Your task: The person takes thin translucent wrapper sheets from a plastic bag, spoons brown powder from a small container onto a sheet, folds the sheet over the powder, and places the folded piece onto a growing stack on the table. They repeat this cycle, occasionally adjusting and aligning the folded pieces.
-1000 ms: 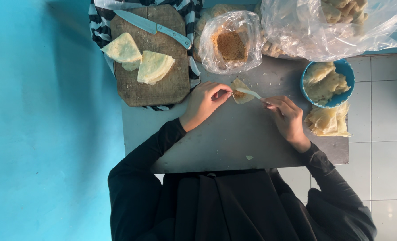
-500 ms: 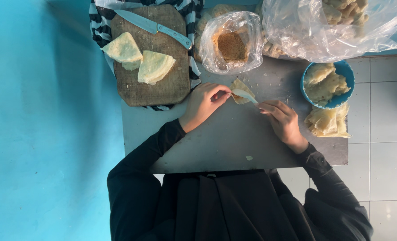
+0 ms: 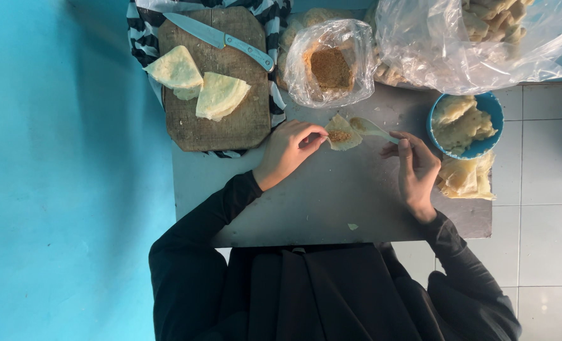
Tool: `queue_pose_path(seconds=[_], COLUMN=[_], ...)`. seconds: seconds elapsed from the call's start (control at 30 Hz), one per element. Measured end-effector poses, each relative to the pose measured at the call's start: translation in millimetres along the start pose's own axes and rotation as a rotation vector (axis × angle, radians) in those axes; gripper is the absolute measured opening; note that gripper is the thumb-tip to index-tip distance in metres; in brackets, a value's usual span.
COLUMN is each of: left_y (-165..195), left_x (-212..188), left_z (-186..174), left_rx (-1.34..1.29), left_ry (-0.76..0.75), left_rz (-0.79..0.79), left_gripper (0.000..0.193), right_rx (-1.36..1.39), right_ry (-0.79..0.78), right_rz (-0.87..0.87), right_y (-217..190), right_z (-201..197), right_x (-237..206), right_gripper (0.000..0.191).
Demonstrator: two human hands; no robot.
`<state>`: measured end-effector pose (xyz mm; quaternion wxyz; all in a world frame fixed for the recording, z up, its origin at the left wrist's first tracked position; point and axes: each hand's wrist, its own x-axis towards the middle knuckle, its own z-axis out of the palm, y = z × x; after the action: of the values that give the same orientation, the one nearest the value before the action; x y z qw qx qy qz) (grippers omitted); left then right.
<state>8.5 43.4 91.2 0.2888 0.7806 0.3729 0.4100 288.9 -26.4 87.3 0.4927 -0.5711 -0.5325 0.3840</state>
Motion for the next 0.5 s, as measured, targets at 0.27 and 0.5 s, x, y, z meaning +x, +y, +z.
queue_pose_path(seconds=[0.27,0.5], left_y=[-3,-2], left_x=[-1,-1], left_z=[1,1], left_rx=[0.005,-0.005], left_ry=[0.002,-0.004], left_rz=[0.019,0.01], left_gripper=[0.013,0.015], right_rx=[0.299,0.295], right_ry=[0.033,-0.014], right_rz=[0.243,0.265], right_y=[-10,-4], right_z=[10,18], right_x=[7,8], right_gripper=[0.035,0.036])
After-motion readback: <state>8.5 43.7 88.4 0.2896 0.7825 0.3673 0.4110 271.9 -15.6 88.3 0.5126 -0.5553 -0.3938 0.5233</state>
